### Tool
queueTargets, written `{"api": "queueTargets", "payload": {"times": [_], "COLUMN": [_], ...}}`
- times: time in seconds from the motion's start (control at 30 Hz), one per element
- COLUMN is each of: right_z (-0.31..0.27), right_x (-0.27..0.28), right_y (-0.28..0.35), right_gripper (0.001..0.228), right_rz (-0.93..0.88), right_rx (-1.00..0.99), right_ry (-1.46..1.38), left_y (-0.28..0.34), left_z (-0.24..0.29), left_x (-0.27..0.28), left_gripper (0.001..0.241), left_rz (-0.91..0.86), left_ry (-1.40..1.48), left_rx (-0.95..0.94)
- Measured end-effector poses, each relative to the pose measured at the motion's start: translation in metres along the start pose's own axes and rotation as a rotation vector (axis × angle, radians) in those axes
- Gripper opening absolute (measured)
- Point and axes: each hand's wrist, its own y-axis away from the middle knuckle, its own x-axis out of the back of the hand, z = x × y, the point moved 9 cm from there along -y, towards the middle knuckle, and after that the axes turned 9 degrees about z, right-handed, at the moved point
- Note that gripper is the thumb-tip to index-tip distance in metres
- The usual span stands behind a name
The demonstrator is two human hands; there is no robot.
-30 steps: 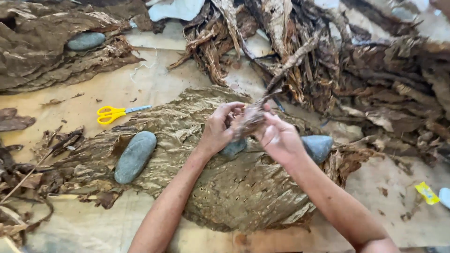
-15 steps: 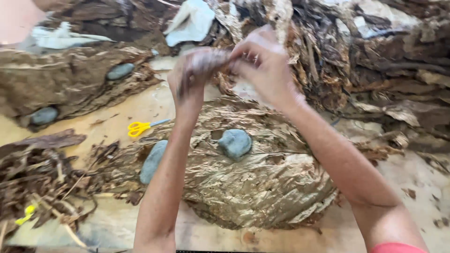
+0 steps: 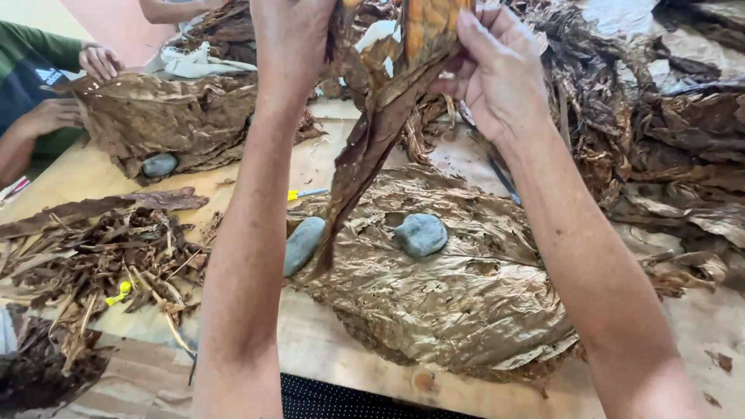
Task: Smoothing and flattening large dried leaves on a wooden table using stones as weights.
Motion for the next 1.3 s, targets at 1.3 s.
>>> {"api": "queueTargets", "payload": {"times": [1.3], "right_z": [0.222], "right_x": [0.085], "right_y": [0.094], "right_gripper": [0.015], "right_rz": [0.290], "right_rx": [-0.304], "right_ry": [0.048], "left_y": [0.212], "left_z": [-0.103], "left_x": [-0.014], "left_gripper": [0.055], "left_rz": [-0.323], "left_ry": [-0.676], "left_rx": [0.294]}}
